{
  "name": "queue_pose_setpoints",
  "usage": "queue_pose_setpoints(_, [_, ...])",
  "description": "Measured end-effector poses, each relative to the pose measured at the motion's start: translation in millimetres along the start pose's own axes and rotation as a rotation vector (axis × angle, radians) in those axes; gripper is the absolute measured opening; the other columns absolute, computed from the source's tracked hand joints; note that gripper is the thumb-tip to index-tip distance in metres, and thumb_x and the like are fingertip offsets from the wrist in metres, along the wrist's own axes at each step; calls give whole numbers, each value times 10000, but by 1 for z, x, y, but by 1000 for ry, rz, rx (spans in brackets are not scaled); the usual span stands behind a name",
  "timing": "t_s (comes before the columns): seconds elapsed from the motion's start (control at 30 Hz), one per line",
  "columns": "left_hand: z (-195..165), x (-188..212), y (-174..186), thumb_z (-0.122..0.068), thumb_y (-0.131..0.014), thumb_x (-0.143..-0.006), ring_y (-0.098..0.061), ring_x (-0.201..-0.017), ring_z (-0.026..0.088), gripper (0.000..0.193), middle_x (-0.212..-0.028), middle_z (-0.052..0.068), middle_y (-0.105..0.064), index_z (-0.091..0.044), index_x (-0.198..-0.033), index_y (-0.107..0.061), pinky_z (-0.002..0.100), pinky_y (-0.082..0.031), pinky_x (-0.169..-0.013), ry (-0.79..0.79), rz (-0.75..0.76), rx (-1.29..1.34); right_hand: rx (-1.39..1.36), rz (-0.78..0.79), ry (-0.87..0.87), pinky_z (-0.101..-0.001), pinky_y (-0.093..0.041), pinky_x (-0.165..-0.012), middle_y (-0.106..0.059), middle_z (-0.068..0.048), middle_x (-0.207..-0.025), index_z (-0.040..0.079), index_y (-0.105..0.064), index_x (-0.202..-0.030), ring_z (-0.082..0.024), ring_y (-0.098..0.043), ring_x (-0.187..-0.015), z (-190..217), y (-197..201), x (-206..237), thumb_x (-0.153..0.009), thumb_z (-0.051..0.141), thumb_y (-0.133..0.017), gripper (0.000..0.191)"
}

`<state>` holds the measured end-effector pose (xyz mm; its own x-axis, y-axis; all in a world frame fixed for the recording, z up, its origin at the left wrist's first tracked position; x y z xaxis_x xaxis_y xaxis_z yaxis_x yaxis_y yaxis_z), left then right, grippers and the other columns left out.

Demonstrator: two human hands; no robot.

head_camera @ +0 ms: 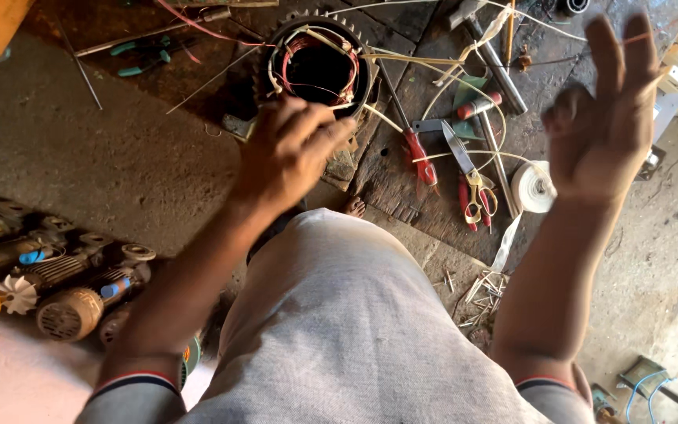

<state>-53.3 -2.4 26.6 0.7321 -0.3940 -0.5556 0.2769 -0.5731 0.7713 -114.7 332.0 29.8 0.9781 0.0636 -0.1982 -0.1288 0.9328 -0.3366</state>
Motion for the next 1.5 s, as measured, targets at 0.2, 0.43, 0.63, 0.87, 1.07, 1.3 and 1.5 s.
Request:
queue_pose_setpoints(0.2, [-25, 15, 10, -245, -707, -1002, -707, -983, 230, 207, -1021, 57, -728, -107, -1156, -720, 346, -582, -851, 195, 27, 420, -104, 392, 312, -353, -609, -884, -673, -65, -1262, 203, -649, -1245, -231, -716, -1071, 42, -96, 19, -1039, 308, -544, 254])
queue_pose_setpoints(0.43, [-17, 30, -26, -207, -549, -1093, -747, -831, 174, 213, -940, 60, -744, -62, -1206, -654, 284, -622, -720, 554, 214, 954, 1256, 522, 591, -382, -562, -864, -722, -21, -1063, 159, -804, -1058, -219, -663, -991, 15, -183, 49, -859, 111, -861, 212])
queue_pose_setpoints(0.63, [-11, 30, -22, -121, -547, -1075, -752, -871, 191, 257, -993, 65, -736, -28, -1310, -592, 288, -620, -717, 500, 105, 712, 1570, 371, 692, -353, -484, -855, -703, 67, -1091, 233, -813, -1133, -173, -601, -943, 7, -179, 52, -921, 184, -909, 237])
queue_pose_setpoints(0.87, [-37, 11, 10, -193, -687, -1021, -717, -954, 232, 248, -1054, 144, -740, -26, -1205, -690, 328, -616, -818, 166, -79, 179, 1673, 364, 663, -294, -458, -897, -730, 99, -1076, 258, -828, -1100, -121, -586, -975, 7, -179, 48, -956, 165, -855, 174])
queue_pose_setpoints(1.07, [-22, 7, -17, -176, -672, -1055, -738, -689, 186, 147, -732, 87, -709, -51, -978, -660, 299, -580, -572, 375, 102, 413, 1866, 176, 927, -337, -381, -825, -772, 137, -949, 263, -835, -932, -106, -560, -986, 32, -215, 55, -846, 320, -880, 113])
queue_pose_setpoints(1.3, [-19, 9, -46, -155, -562, -1079, -792, -770, 156, 116, -883, 77, -749, -54, -1040, -519, 250, -627, -591, 611, 173, 923, 1507, 112, 686, -374, -484, -958, -757, 5, -1032, 153, -807, -1094, -190, -657, -1041, 16, -199, 43, -1014, 165, -912, 132])
queue_pose_setpoints(1.5, [-9, 25, -75, -153, -484, -1071, -790, -789, 147, 69, -989, 77, -771, -84, -1075, -484, 233, -616, -570, 855, 102, 1498, 1168, 137, 340, -299, -500, -780, -674, -24, -976, 122, -791, -1138, -162, -626, -880, -12, -164, 41, -981, 40, -835, 182])
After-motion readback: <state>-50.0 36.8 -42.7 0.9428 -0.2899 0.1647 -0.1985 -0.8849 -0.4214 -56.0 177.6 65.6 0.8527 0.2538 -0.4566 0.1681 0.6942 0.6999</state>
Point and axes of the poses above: each hand's wrist, its own x-axis away from the middle knuckle, its own y-axis out of the back of the hand, z = x × y, the point moved 10 cm from there along -x, towards the middle knuckle
